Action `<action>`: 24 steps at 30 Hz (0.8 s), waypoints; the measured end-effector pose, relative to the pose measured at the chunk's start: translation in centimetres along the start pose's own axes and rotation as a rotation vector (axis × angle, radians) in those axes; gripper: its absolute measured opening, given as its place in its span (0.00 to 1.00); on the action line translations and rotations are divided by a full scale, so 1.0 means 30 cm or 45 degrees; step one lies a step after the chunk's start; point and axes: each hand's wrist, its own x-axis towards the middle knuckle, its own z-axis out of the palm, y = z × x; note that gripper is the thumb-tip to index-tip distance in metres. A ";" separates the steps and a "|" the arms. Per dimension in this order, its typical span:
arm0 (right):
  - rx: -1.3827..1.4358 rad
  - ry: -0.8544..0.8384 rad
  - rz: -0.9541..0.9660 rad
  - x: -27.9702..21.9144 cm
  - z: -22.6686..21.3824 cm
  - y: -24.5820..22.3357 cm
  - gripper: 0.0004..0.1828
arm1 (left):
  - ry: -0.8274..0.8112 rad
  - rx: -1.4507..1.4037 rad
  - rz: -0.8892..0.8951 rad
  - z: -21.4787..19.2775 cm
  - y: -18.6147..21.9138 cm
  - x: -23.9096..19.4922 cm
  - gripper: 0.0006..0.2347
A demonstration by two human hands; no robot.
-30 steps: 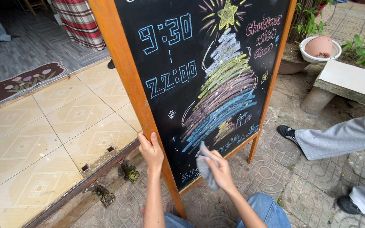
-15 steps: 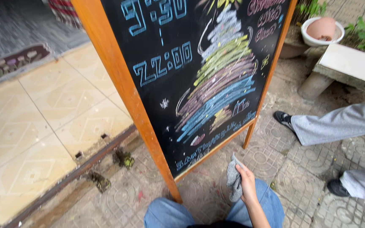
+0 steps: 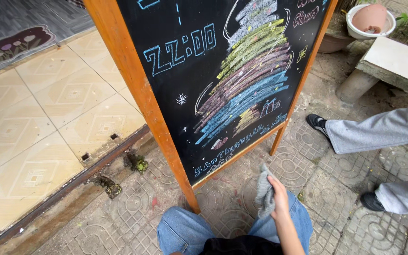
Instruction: The person draws a white border along the bottom edge of a decorated blackboard while sitting on the ground outside an entrance.
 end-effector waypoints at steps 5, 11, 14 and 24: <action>-0.188 -0.268 -0.190 -0.097 0.105 -0.118 0.24 | 0.122 0.362 0.141 -0.170 -0.241 0.187 0.11; -1.247 -0.976 -1.192 -0.213 0.440 -0.029 0.36 | 0.129 1.132 -0.129 -0.482 -0.705 0.229 0.23; -1.600 -0.916 -1.594 -0.258 0.645 -0.051 0.38 | 0.114 1.138 -0.135 -0.506 -0.759 0.230 0.24; -2.098 -0.330 -2.002 -0.227 0.724 0.021 0.35 | 0.188 1.081 -0.217 -0.561 -0.815 0.216 0.20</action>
